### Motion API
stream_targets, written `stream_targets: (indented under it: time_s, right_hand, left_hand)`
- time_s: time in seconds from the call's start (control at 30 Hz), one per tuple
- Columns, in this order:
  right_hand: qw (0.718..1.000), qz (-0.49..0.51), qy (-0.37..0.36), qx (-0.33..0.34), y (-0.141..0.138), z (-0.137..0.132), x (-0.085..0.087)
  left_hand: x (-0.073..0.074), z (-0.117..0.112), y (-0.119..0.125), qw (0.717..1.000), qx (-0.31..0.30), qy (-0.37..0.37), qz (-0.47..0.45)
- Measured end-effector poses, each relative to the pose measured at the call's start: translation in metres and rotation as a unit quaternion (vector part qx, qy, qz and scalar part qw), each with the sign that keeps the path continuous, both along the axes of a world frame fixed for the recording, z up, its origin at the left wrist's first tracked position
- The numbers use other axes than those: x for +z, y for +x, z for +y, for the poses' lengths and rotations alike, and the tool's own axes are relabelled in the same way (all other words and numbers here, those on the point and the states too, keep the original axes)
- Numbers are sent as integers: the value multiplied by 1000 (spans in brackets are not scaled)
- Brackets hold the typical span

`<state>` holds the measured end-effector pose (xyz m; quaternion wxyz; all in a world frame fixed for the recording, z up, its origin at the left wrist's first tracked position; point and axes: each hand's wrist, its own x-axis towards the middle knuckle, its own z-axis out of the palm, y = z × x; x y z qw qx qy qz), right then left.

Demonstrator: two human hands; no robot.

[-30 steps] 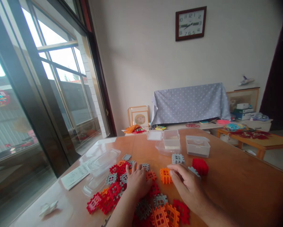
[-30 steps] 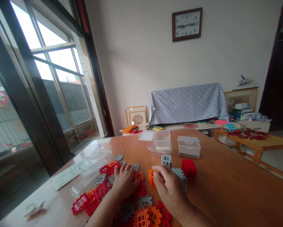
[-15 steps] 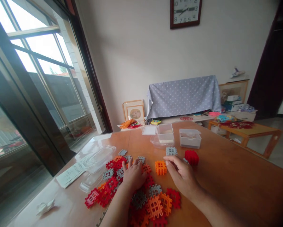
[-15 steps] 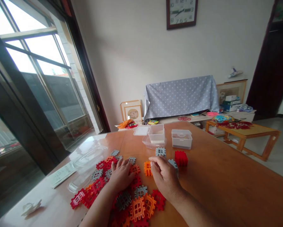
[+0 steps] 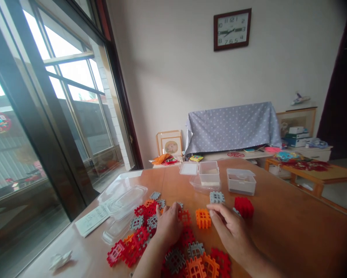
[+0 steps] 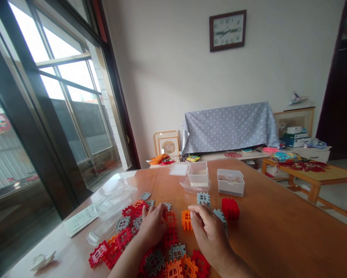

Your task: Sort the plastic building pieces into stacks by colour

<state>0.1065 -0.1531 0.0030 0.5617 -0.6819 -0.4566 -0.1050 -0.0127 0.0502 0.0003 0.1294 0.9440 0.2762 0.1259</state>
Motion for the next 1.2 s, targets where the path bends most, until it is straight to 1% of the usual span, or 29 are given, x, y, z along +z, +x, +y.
stream_targets:
  time_s: [0.07,0.1,0.13,0.17,0.2,0.27,0.3,0.33,0.37,0.43,0.5,0.57,0.6,0.63,0.67,0.7,0.83,0.9,1.0,1.2]
  right_hand:
    - [1000,1,0,6,0,1,-2]
    - [1000,1,0,8,0,1,-4]
    - [1000,1,1,9,1,2,-4]
    - [1000,0,0,9,1,2,-5]
    - [1000,-1,-3,10,1,3,-5]
    - [1000,3,-14,16,0,4,-6]
    - [999,12,-20,21,-1,4,-6]
    - [999,27,-26,28,-1,5,-7]
    - [998,48,-31,34,-2,6,-7]
    - [992,103,-40,60,-5,7,-6]
    - [979,168,-44,105,-7,9,-4]
    - [963,229,-35,135,-9,10,0]
    - [956,256,-25,138,-10,10,2]
    - [951,279,-14,132,-9,11,4]
    - [946,298,-1,124,-9,11,5]
    - [942,315,10,118,-7,11,6]
    - [921,371,43,112,0,13,2]
    - [910,397,49,111,3,13,-1]
    - [907,404,42,110,3,14,-2]
    - [924,370,21,98,1,14,0]
  left_hand:
    - [2,2,1,998,0,-22,-53]
    - [4,3,1,995,-9,-46,-87]
    - [6,4,1,988,-27,-83,-127]
    - [8,4,2,975,-53,-137,-169]
    - [10,3,1,953,-84,-205,-208]
    - [15,-1,0,889,-142,-350,-258]
    - [17,-4,-1,858,-160,-409,-266]
    - [19,-7,-2,833,-171,-454,-266]
    - [21,-10,-3,814,-179,-487,-262]
    - [23,-17,-4,786,-193,-530,-255]
    - [23,-23,-2,757,-210,-562,-259]
    - [23,-27,1,734,-217,-577,-285]
    - [22,-29,3,729,-212,-574,-307]
    - [21,-31,5,731,-204,-563,-328]
    - [19,-33,7,739,-195,-544,-346]
    - [17,-35,8,756,-189,-516,-356]
    - [6,-41,11,863,-169,-341,-332]
    - [2,-44,12,896,-152,-273,-315]
    - [2,-47,11,918,-140,-219,-299]
    - [6,-48,8,935,-145,-155,-285]
